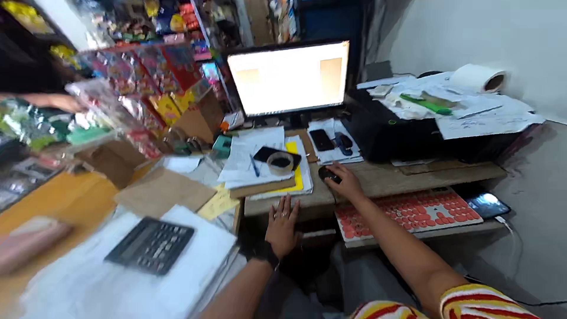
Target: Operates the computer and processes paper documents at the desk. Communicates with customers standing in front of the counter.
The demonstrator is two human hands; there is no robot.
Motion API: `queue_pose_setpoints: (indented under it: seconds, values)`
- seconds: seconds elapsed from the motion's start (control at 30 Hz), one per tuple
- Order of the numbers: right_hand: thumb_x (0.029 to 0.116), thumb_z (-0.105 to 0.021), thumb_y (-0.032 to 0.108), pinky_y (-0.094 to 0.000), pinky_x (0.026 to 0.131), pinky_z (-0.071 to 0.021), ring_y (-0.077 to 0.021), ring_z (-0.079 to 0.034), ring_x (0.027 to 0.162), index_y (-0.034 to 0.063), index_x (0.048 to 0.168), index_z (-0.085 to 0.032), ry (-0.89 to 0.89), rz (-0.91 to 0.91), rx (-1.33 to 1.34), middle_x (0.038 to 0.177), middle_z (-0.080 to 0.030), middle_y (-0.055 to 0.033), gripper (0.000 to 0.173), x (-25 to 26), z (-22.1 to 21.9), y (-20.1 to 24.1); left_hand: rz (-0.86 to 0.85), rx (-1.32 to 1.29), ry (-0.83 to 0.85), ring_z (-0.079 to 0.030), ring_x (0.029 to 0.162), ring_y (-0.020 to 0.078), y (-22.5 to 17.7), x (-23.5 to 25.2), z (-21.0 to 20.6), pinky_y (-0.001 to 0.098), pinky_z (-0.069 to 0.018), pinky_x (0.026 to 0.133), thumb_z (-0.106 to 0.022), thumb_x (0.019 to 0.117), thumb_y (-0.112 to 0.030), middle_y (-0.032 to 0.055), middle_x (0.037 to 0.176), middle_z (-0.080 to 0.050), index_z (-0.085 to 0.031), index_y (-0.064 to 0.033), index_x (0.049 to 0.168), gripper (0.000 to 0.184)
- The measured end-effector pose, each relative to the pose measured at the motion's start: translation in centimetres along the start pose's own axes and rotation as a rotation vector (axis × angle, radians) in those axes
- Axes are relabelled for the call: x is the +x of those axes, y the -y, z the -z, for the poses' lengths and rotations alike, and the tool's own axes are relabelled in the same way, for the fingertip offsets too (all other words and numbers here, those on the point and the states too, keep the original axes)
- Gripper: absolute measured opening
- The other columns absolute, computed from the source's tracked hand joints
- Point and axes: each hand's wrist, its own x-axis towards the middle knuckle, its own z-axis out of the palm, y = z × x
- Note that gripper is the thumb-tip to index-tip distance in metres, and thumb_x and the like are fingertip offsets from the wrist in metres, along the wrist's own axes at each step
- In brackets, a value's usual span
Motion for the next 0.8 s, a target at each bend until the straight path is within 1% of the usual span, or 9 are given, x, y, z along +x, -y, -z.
queue_pose_setpoints:
  seconds: [0.17, 0.23, 0.3, 0.37, 0.47, 0.53, 0.6, 0.67, 0.8]
  values:
    - [0.0989, -0.067, 0.022, -0.0599, 0.115, -0.0367, -0.0456, -0.045, 0.141, -0.0010, 0.139, -0.060, -0.088, 0.060, -0.024, 0.157, -0.043, -0.0255, 0.046, 1.1, 0.4, 1.1, -0.007, -0.034, 0.063, -0.002, 0.159, 0.0360, -0.2, 0.1, 0.8, 0.0646, -0.0003, 0.122, -0.072, 0.0926, -0.023, 0.0235, 0.170, -0.006, -0.017, -0.0088, 0.164, 0.091]
    - [0.0995, -0.061, 0.011, -0.0583, 0.108, -0.0439, -0.0458, -0.054, 0.133, -0.0033, 0.135, -0.062, -0.083, 0.262, -0.088, 0.149, -0.052, -0.0270, 0.039, 2.1, -0.4, 3.8, -0.005, -0.058, 0.069, -0.003, 0.159, 0.0360, -0.2, 0.3, 0.5, 0.0648, -0.0006, 0.122, -0.073, 0.0924, -0.022, 0.0229, 0.170, -0.009, -0.017, -0.0103, 0.164, 0.092]
    - [0.0995, -0.056, 0.004, -0.0561, 0.098, -0.0524, -0.0442, -0.065, 0.117, -0.0044, 0.136, -0.061, 0.028, 0.475, -0.119, 0.130, -0.064, -0.0284, 0.038, 3.5, -2.4, 7.8, -0.009, -0.094, 0.065, -0.004, 0.159, 0.0363, 0.0, 0.3, 0.1, 0.0655, -0.0021, 0.122, -0.075, 0.0914, -0.020, 0.0216, 0.170, -0.010, -0.018, -0.0122, 0.164, 0.093]
    - [0.1010, -0.051, 0.001, -0.0582, 0.098, -0.0518, -0.0448, -0.067, 0.113, -0.0023, 0.143, -0.056, 0.227, 0.586, -0.157, 0.124, -0.067, -0.0284, 0.043, 5.4, -5.2, 12.0, -0.023, -0.126, 0.040, -0.006, 0.158, 0.0366, 0.1, 0.5, 0.0, 0.0657, -0.0039, 0.122, -0.077, 0.0887, -0.017, 0.0205, 0.170, -0.010, -0.020, -0.0141, 0.164, 0.095]
    - [0.1028, -0.043, -0.005, -0.0629, 0.107, -0.0433, -0.0502, -0.053, 0.132, 0.0026, 0.152, -0.045, 0.505, 0.609, -0.357, 0.148, -0.049, -0.0301, 0.050, 7.9, -9.9, 16.5, -0.043, -0.161, 0.020, -0.006, 0.159, 0.0356, 0.2, 0.1, 0.3, 0.0633, -0.0022, 0.124, -0.078, 0.0865, -0.011, 0.0203, 0.170, -0.011, -0.020, -0.0138, 0.164, 0.097]
    - [0.1035, -0.044, -0.004, -0.0694, 0.104, -0.0413, -0.0561, -0.045, 0.136, 0.0053, 0.154, -0.044, 0.565, 0.558, -0.487, 0.156, -0.038, -0.0322, 0.051, 9.6, -12.5, 17.1, -0.061, -0.151, -0.005, -0.008, 0.159, 0.0343, 0.3, -0.1, 0.3, 0.0616, -0.0036, 0.124, -0.078, 0.0861, -0.009, 0.0195, 0.170, -0.012, -0.022, -0.0131, 0.164, 0.096]
    - [0.1024, -0.048, -0.004, -0.0755, 0.099, -0.0402, -0.0618, -0.044, 0.133, 0.0011, 0.150, -0.049, 0.603, 0.484, -0.594, 0.152, -0.040, -0.0372, 0.048, 11.2, -13.9, 17.3, -0.067, -0.144, -0.014, -0.009, 0.159, 0.0328, 0.4, -0.1, 0.4, 0.0607, -0.0039, 0.124, -0.077, 0.0863, -0.008, 0.0183, 0.170, -0.013, -0.022, -0.0133, 0.164, 0.095]
    - [0.0981, -0.055, -0.006, -0.0746, 0.096, -0.0432, -0.0618, -0.048, 0.128, -0.0074, 0.139, -0.055, 0.633, 0.490, -0.699, 0.139, -0.050, -0.0398, 0.041, 12.1, -14.3, 17.5, -0.072, -0.136, -0.021, -0.008, 0.159, 0.0323, 0.4, -0.1, 0.3, 0.0603, -0.0042, 0.124, -0.076, 0.0861, -0.006, 0.0179, 0.171, -0.012, -0.022, -0.0141, 0.164, 0.095]
    - [0.0941, -0.061, -0.008, -0.0706, 0.089, -0.0465, -0.0571, -0.057, 0.118, -0.0101, 0.117, -0.065, 0.644, 0.669, -0.836, 0.121, -0.061, -0.0362, 0.024, 13.0, -13.9, 17.6, -0.079, -0.099, -0.036, -0.009, 0.159, 0.0325, 0.5, 0.1, -0.1, 0.0590, -0.0065, 0.124, -0.075, 0.0873, -0.009, 0.0173, 0.171, -0.012, -0.022, -0.0145, 0.164, 0.093]
